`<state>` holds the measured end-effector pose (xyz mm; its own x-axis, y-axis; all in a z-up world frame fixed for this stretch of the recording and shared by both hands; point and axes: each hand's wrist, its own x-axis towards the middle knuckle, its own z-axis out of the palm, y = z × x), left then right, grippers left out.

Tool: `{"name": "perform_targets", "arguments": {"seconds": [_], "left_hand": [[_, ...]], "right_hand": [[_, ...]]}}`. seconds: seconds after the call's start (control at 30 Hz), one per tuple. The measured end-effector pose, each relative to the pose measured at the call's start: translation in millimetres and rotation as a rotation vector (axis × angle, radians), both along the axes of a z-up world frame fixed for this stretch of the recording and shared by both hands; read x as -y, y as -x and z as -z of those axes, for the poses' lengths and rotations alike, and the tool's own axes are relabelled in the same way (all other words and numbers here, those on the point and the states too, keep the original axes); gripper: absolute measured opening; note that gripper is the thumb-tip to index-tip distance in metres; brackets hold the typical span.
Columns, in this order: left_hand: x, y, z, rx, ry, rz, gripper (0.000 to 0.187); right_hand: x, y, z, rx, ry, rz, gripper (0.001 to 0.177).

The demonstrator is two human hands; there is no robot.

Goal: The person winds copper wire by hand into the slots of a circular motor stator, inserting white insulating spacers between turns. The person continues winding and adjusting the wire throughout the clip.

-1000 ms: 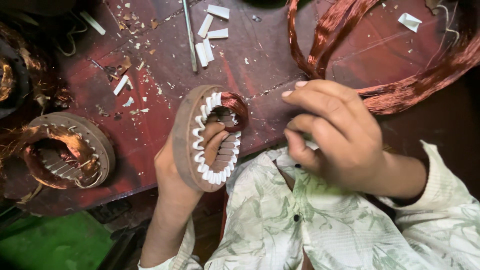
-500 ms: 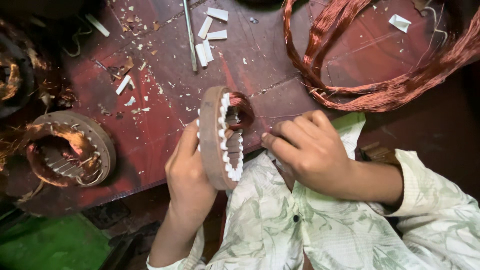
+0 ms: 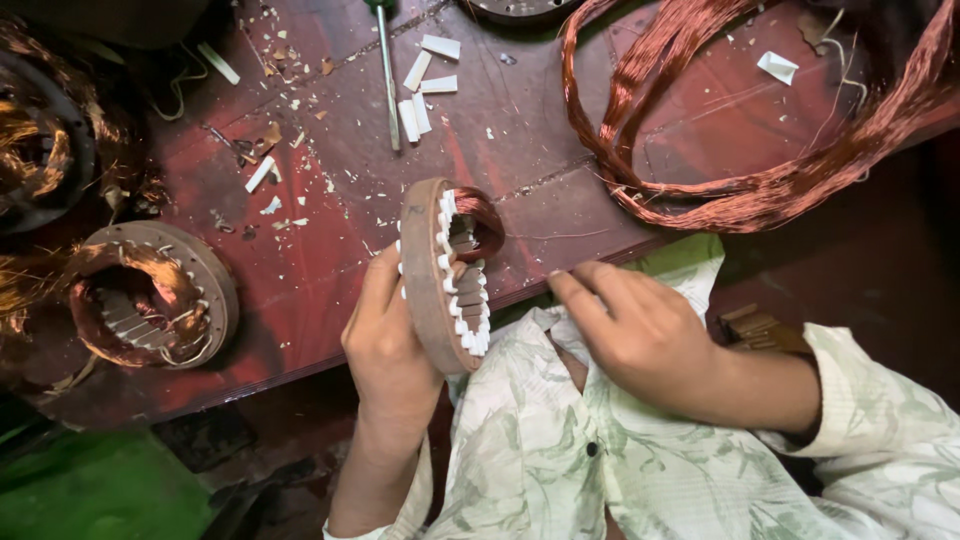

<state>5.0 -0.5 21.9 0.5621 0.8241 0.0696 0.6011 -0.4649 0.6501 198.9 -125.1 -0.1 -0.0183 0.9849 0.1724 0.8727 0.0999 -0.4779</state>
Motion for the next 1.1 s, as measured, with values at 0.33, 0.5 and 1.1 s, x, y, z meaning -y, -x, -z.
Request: {"name": "perform_targets", "arguments": {"seconds": [0.33, 0.5, 1.1], "left_hand": [[4, -3, 1, 0.011, -0.016, -0.022, 0.034], [5, -3, 1, 0.013, -0.022, -0.016, 0.031], [6, -1, 6, 0.016, -0.009, -0.042, 0.032]], "right_hand": [[-39, -59, -44, 0.136, -0.271, 0.204, 0.017], [-75, -74, -49, 0.315, -0.25, 0.194, 0.014], [-26, -90, -56, 0.41, -0.197, 0.176, 0.026]]}}
